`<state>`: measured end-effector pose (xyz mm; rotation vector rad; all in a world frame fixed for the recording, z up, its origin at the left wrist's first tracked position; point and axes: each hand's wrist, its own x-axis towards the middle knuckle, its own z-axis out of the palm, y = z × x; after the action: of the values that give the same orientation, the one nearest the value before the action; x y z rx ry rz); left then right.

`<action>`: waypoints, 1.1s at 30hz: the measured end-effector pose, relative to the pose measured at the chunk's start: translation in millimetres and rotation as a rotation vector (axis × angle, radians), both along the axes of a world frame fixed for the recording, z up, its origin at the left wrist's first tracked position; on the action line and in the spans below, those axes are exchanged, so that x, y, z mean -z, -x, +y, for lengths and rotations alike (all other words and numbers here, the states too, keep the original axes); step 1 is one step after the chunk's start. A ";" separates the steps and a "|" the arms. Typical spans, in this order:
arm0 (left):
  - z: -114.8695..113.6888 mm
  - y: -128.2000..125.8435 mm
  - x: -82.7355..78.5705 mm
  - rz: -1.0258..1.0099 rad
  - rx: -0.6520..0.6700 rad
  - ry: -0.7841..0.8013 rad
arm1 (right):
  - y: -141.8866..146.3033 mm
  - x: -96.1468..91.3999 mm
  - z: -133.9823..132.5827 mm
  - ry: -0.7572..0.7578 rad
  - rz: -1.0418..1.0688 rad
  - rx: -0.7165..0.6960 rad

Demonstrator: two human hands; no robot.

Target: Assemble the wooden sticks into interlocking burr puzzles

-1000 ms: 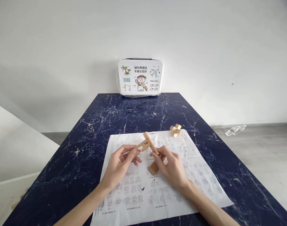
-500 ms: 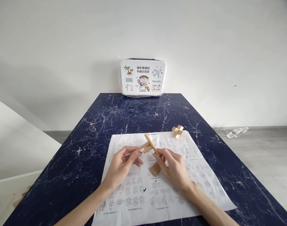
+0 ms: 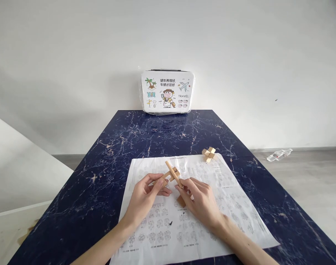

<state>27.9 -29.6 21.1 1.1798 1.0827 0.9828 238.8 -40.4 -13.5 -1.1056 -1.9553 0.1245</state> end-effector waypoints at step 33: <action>-8.8 1.5 -0.8 0.031 0.294 0.095 | -9.1 -0.1 -0.5 -0.008 -0.001 -0.005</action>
<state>26.4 -38.4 21.9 1.2380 0.9370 0.6806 247.9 -40.9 -13.4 -1.0959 -1.9582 0.1193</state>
